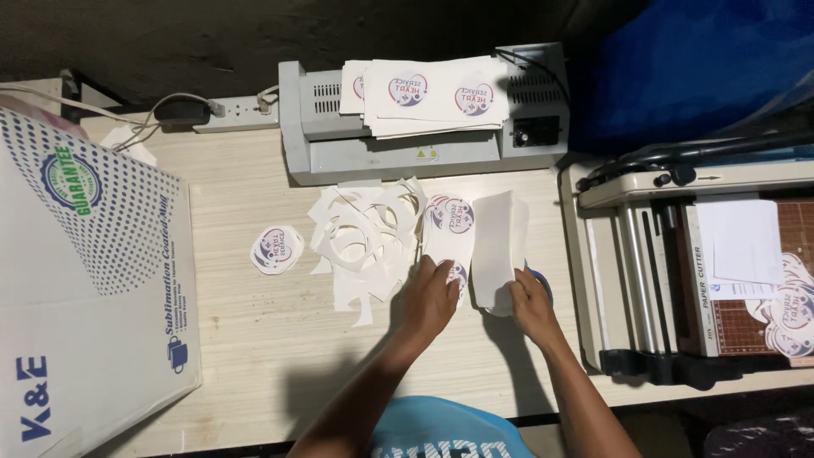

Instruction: The person uses scissors to cut out circular stickers from a sheet of paper. They repeatedly pick up a sticker, cut around its edge, and place the finished sticker on the table. The person also stacks the remaining paper sheets on a nearby machine.

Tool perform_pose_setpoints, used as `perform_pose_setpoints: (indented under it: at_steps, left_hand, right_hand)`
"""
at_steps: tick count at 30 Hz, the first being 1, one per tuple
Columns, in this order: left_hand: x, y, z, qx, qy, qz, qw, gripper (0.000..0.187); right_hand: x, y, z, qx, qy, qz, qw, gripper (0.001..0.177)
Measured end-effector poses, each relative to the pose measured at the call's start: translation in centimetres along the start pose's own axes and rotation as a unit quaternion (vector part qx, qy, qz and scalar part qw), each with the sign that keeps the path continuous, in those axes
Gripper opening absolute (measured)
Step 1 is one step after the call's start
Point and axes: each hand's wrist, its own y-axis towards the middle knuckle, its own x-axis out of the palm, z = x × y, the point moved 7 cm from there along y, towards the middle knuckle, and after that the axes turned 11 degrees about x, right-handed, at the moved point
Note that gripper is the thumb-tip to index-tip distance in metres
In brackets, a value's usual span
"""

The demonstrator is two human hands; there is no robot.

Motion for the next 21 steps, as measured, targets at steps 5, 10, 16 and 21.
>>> perform_pose_setpoints:
  at_steps: [5,10,16,21]
  left_hand:
    - [3.0,0.4,0.5,-0.026,0.005,-0.05,0.998,0.042]
    - [5.8,2.2,1.4,-0.095,-0.282,-0.065,0.952,0.074]
    - [7.8,1.7,-3.7,-0.156,-0.426,-0.009,0.891,0.062]
    - [4.1,1.1,-6.1,-0.279,-0.531,0.013,0.8,0.07]
  right_hand:
    - [-0.9,-2.9,-4.5,-0.054,-0.048,0.032,0.997,0.032]
    - [0.3,-5.8,-7.8,0.007,-0.169,0.031,0.985,0.031]
    - [-0.5,-8.3,-13.8,-0.145,-0.181,0.078,0.97,0.033]
    - [-2.2,-6.1,-10.5,0.004,-0.051,0.06,0.997,0.041]
